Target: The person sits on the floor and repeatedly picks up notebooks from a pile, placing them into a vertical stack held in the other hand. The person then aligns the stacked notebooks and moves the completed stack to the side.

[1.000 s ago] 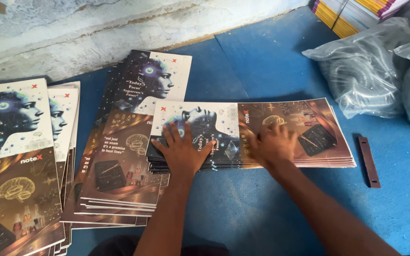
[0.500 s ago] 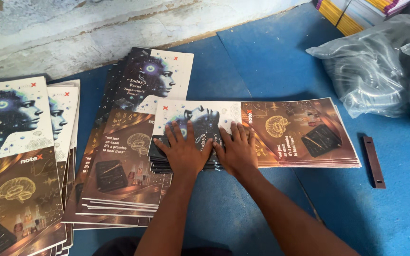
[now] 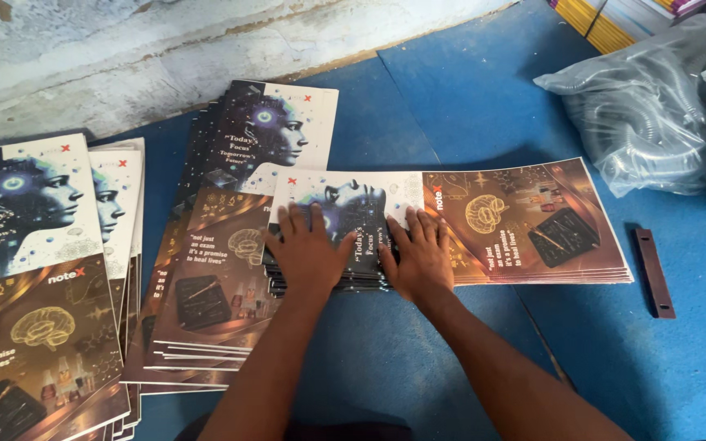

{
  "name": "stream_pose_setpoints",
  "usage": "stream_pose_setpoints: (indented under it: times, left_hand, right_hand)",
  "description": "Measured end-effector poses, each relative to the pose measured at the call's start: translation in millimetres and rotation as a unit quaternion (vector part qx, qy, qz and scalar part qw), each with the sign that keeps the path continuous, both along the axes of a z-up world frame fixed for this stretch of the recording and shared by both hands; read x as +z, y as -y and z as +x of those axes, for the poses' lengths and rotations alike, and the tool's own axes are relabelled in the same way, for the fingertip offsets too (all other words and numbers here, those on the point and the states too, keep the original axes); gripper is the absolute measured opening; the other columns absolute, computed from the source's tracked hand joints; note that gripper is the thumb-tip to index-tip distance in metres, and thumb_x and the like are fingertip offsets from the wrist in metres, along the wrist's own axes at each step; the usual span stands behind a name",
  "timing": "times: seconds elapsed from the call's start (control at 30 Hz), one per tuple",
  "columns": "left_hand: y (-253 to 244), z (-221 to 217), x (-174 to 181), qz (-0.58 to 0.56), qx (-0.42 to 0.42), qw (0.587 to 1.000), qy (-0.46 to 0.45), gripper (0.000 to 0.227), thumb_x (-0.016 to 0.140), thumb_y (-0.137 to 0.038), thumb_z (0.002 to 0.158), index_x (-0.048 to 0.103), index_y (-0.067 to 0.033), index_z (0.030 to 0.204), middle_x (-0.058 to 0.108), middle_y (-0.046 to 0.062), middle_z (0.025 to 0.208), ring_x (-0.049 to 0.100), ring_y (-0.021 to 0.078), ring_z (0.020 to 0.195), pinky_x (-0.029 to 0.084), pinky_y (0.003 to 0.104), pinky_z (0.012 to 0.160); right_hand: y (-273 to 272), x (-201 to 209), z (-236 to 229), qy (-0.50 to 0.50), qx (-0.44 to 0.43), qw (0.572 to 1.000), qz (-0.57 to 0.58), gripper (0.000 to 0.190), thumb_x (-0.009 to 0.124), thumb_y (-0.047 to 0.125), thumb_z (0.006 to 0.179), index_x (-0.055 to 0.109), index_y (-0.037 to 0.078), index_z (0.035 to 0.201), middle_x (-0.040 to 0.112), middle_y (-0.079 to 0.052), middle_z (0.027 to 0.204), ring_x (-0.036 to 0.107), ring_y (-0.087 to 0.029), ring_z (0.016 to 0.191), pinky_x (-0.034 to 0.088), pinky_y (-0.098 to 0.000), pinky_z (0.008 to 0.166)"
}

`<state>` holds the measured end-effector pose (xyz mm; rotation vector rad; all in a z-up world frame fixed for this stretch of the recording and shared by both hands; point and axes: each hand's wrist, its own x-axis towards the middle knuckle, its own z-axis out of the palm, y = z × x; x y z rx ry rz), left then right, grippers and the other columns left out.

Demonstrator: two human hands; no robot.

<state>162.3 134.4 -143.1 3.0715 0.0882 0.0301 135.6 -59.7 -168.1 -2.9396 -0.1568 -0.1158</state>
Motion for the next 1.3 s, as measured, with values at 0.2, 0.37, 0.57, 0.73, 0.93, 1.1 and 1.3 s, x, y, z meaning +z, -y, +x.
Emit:
stream_pose_setpoints:
  times: [0.2, 0.37, 0.57, 0.73, 0.93, 1.1, 1.3]
  left_hand:
    - [-6, -10, -2, -0.015, 0.042, 0.999, 0.026, 0.099, 0.04, -0.085, 0.083, 0.034, -0.016, 0.154, 0.022, 0.027, 0.164, 0.014, 0.0484, 0.149, 0.013, 0.075, 0.106]
    - [-9, -14, -12, -0.045, 0.04, 0.995, 0.079, 0.098, 0.046, -0.084, 0.084, 0.04, -0.0153, 0.154, 0.029, 0.029, 0.159, 0.021, 0.0507, 0.148, 0.02, 0.074, 0.109]
    - [-7, -17, -23, -0.042, 0.036, 0.99, 0.127, 0.096, 0.051, -0.081, 0.083, 0.045, -0.014, 0.153, 0.034, 0.03, 0.157, 0.028, 0.0514, 0.145, 0.025, 0.073, 0.108]
    - [-8, -18, -25, -0.027, 0.025, 0.991, 0.128, 0.097, 0.05, -0.08, 0.085, 0.045, -0.0122, 0.153, 0.034, 0.03, 0.157, 0.029, 0.0508, 0.144, 0.027, 0.074, 0.107]
    - [-8, -17, -28, 0.002, 0.026, 0.993, 0.115, 0.097, 0.043, -0.082, 0.087, 0.04, -0.0131, 0.156, 0.03, 0.029, 0.159, 0.026, 0.051, 0.146, 0.026, 0.072, 0.108]
    - [-9, -16, -30, 0.0, 0.029, 0.995, 0.1, 0.097, 0.04, -0.083, 0.088, 0.038, -0.0149, 0.157, 0.028, 0.028, 0.161, 0.022, 0.0491, 0.148, 0.025, 0.072, 0.109]
    - [-10, -14, -30, -0.005, 0.029, 0.996, 0.086, 0.096, 0.04, -0.083, 0.088, 0.037, -0.016, 0.157, 0.027, 0.028, 0.161, 0.021, 0.0492, 0.148, 0.024, 0.071, 0.109]
  right_hand:
    - [1, 0, 1, 0.005, 0.002, 1.0, -0.003, 0.064, 0.037, 0.056, 0.099, 0.042, 0.021, 0.153, 0.032, -0.018, 0.161, 0.02, -0.032, 0.152, 0.005, -0.0542, 0.123]
    - [0, 3, -1, 0.001, 0.005, 1.0, -0.001, 0.064, 0.039, 0.055, 0.099, 0.042, 0.022, 0.153, 0.032, -0.017, 0.161, 0.02, -0.031, 0.153, 0.006, -0.0534, 0.124]
    - [2, 4, 1, 0.004, 0.011, 1.0, 0.017, 0.064, 0.042, 0.054, 0.097, 0.045, 0.02, 0.151, 0.033, -0.018, 0.16, 0.021, -0.032, 0.151, 0.006, -0.0549, 0.122]
    - [7, 16, 1, -0.03, 0.032, 0.999, -0.018, 0.066, 0.04, 0.057, 0.098, 0.043, 0.021, 0.153, 0.033, -0.016, 0.161, 0.022, -0.031, 0.153, 0.009, -0.0534, 0.125]
    - [51, 47, 4, -0.145, 0.098, 0.981, -0.089, 0.078, 0.028, 0.072, 0.095, 0.027, 0.025, 0.158, 0.02, -0.008, 0.167, 0.013, -0.031, 0.155, 0.008, -0.0578, 0.121]
    - [95, 57, -3, -0.184, 0.066, 0.967, -0.161, 0.091, 0.023, 0.084, 0.089, 0.017, 0.028, 0.161, 0.008, -0.008, 0.169, 0.003, -0.033, 0.154, 0.004, -0.0604, 0.119]
    - [105, 36, -8, -0.127, 0.064, 0.982, -0.126, 0.094, 0.017, 0.085, 0.087, 0.014, 0.029, 0.162, 0.01, -0.004, 0.169, 0.002, -0.027, 0.155, 0.002, -0.0603, 0.122]
